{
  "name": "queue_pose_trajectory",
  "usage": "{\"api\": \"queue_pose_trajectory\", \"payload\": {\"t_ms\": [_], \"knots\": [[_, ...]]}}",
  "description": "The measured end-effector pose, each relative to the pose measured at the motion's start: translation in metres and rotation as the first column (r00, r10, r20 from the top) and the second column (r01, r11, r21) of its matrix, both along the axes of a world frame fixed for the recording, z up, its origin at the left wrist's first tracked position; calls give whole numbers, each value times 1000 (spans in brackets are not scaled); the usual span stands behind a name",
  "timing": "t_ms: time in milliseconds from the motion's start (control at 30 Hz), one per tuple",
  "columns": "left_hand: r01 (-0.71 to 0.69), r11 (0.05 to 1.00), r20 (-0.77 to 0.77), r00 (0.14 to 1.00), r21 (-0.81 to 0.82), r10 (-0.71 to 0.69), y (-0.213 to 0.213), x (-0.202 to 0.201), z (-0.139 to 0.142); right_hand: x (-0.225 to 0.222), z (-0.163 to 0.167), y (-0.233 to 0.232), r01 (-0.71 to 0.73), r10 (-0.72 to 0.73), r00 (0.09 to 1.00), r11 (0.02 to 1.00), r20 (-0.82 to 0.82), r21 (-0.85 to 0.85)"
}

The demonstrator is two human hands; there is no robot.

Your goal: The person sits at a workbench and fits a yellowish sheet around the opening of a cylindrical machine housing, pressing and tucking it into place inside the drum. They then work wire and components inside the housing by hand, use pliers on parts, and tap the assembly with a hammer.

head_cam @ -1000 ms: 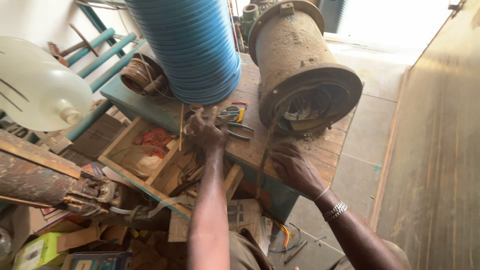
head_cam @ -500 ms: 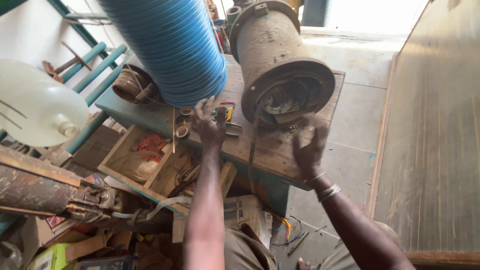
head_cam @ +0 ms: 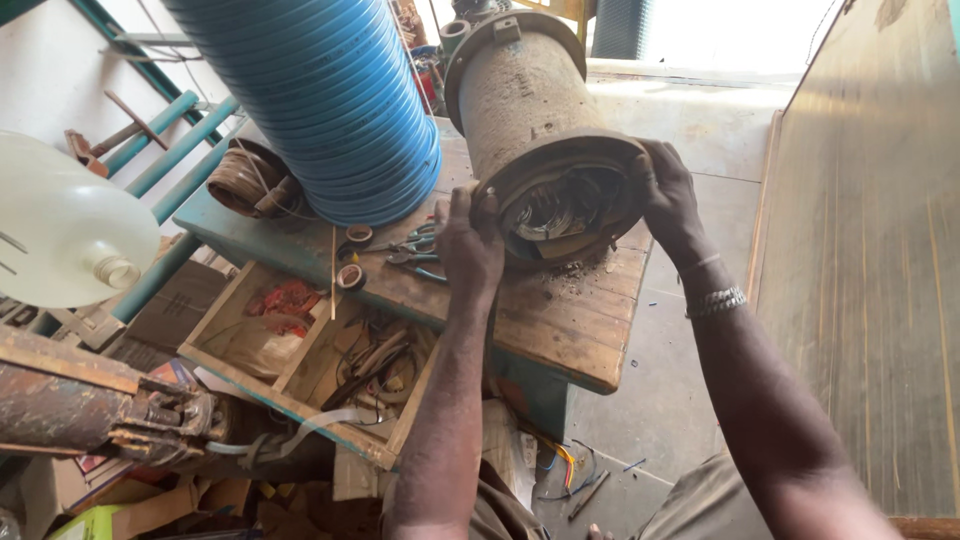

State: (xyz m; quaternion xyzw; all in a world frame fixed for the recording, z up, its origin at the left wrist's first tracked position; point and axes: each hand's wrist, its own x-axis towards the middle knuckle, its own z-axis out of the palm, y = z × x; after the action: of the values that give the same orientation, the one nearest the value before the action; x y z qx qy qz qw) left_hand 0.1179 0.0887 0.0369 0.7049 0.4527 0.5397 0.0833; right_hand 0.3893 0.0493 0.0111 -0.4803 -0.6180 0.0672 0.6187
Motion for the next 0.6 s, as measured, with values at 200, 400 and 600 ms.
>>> {"api": "queue_pose_trajectory", "payload": {"t_ms": [200, 400, 600], "knots": [[70, 997, 66, 995, 22, -72, -6, -8, 10, -13, 1, -6, 312, -311, 950, 950, 34, -22], [197, 977, 292, 942, -80, -166, 8, -28, 4, -53, 10, -51, 334, -333, 942, 935, 28, -115], [543, 838, 615, 679, -53, -402, 51, -58, -10, -116, 14, -99, 346, -335, 936, 932, 109, -109]]}}
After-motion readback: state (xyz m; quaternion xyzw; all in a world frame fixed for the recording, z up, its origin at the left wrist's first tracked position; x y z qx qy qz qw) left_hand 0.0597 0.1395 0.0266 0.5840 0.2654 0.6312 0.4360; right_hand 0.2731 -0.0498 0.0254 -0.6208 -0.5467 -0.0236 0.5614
